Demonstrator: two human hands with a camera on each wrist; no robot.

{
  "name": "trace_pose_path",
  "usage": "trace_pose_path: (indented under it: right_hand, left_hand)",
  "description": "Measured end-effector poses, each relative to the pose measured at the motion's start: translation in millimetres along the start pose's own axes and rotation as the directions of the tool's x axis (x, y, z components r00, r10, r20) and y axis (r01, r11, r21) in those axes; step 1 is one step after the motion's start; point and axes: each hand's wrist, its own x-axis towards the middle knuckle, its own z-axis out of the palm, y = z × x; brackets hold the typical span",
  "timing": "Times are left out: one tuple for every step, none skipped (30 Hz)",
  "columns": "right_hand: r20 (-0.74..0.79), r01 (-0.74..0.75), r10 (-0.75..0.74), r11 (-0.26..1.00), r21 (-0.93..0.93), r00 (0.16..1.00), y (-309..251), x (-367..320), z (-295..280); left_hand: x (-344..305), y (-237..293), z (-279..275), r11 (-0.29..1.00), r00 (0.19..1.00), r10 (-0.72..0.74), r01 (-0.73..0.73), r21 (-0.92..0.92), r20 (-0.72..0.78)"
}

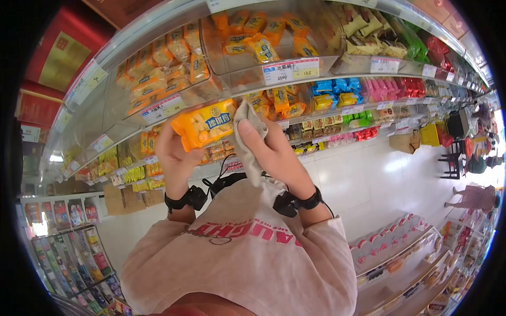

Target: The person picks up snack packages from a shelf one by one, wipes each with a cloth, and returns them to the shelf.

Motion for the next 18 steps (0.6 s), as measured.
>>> trace_pose_path:
  right_hand:
    - [-0.005, -0.074, 0.075, 0.993, 0.093, 0.997, 0, -3, -2]
    - [-0.006, -0.097, 0.099, 0.983, 0.153, 0.995, 0, -7, -4]
    - [-0.004, -0.119, 0.123, 0.970, 0.212, 0.992, -1, -11, -5]
    - [-0.053, -0.106, 0.123, 0.961, 0.255, 0.991, -1, -14, -4]
    - [-0.026, -0.099, 0.109, 0.960, 0.263, 0.994, 0, -15, -7]
    - [0.000, -0.093, 0.096, 0.958, 0.270, 0.995, 2, -16, -11]
    - [0.031, -0.091, 0.086, 0.957, 0.276, 0.996, 4, -16, -16]
    - [0.061, -0.090, 0.076, 0.955, 0.282, 0.995, 6, -17, -20]
    - [0.094, -0.093, 0.068, 0.952, 0.290, 0.993, 9, -17, -25]
    - [0.100, -0.092, 0.065, 0.951, 0.295, 0.993, 9, -18, -26]
    - [0.107, -0.092, 0.062, 0.949, 0.300, 0.992, 9, -19, -27]
    - [0.086, -0.087, 0.064, 0.950, 0.300, 0.994, 6, -21, -26]
    - [0.066, -0.085, 0.068, 0.950, 0.300, 0.995, 3, -23, -25]
    - [0.081, -0.081, 0.055, 0.929, 0.361, 0.995, 2, -25, -23]
    - [0.095, -0.075, 0.039, 0.905, 0.419, 0.995, 1, -26, -21]
    - [0.110, -0.073, 0.023, 0.877, 0.475, 0.994, 0, -27, -20]
    - [0.087, -0.030, -0.006, 0.911, 0.410, 0.996, 2, -26, -22]
    - [0.065, 0.012, -0.036, 0.939, 0.342, 0.997, 4, -24, -23]
  left_hand:
    - [3, 1, 3, 0.999, 0.999, 0.023, -0.024, 0.030, 0.029]
    - [4, 1, 1, 0.999, 0.996, -0.040, 0.040, -0.004, 0.081]
    - [6, 1, -3, 0.994, 0.986, -0.100, 0.105, -0.034, 0.134]
    - [6, 1, -4, 0.983, 0.970, -0.157, 0.171, -0.062, 0.185]
    - [7, 1, -3, 0.981, 0.966, -0.166, 0.183, -0.070, 0.199]
    - [6, 1, 0, 0.978, 0.962, -0.175, 0.195, -0.079, 0.212]
    - [6, 1, 2, 0.974, 0.957, -0.183, 0.207, -0.088, 0.223]
    - [6, 2, 3, 0.973, 0.952, -0.192, 0.217, -0.083, 0.236]
    - [5, 4, 3, 0.970, 0.947, -0.203, 0.229, -0.077, 0.250]
    - [5, 6, 3, 0.968, 0.941, -0.215, 0.241, -0.070, 0.262]
    - [5, 7, 5, 0.966, 0.936, -0.221, 0.249, -0.071, 0.274]
    - [6, 9, 6, 0.964, 0.932, -0.225, 0.256, -0.074, 0.285]
    - [6, 9, 7, 0.961, 0.927, -0.231, 0.264, -0.077, 0.294]
    - [6, 8, 9, 0.962, 0.930, -0.207, 0.249, -0.108, 0.303]
    - [7, 5, 11, 0.962, 0.933, -0.180, 0.233, -0.140, 0.311]
    - [7, 3, 14, 0.961, 0.936, -0.154, 0.216, -0.171, 0.317]
    - [8, 3, 20, 0.954, 0.944, -0.125, 0.199, -0.223, 0.305]
    - [12, 2, 29, 0.945, 0.952, -0.098, 0.181, -0.274, 0.291]
